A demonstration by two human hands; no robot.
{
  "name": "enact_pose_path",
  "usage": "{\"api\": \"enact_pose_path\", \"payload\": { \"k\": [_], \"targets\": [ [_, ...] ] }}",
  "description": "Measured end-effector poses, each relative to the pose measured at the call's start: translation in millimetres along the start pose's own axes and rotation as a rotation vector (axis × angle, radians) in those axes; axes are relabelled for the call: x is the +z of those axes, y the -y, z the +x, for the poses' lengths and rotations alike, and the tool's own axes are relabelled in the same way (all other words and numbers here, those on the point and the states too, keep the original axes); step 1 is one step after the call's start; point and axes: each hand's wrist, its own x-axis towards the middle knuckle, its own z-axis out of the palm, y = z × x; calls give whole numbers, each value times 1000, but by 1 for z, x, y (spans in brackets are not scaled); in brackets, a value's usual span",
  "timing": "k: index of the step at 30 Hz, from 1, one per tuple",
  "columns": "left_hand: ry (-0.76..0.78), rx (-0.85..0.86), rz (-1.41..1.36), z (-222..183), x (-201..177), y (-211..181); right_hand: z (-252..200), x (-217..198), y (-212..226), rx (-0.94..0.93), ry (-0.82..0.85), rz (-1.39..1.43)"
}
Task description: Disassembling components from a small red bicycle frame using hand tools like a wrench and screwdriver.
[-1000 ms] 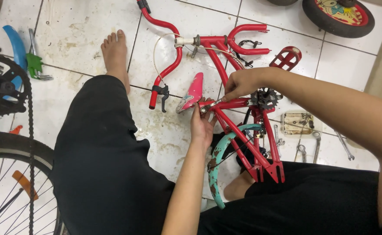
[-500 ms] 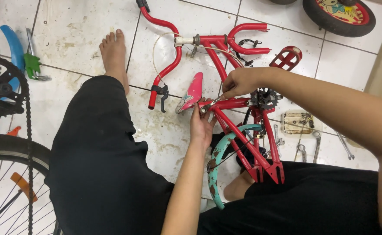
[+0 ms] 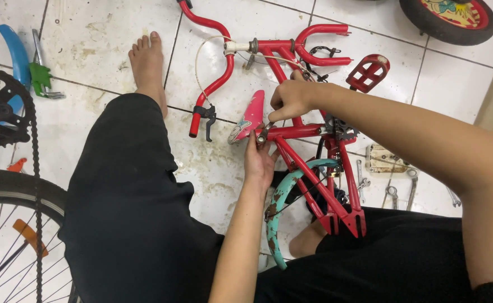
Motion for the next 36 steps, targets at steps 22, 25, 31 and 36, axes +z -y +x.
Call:
{"api": "enact_pose_path", "payload": {
  "k": [22,25,31,36],
  "targets": [
    [41,-63,37,5,-7,4,36,-13,48,-417,-413,-315],
    [28,-76,25,10,-10,5,50,-16,68,-728,-631,-398],
    [63,50,-10,-13,9,-5,39,-36,106,-1257,-729,-402],
    [88,69,-33,-6,-1,0,-2,-63,104,-976,-884,-470]
  ]
}}
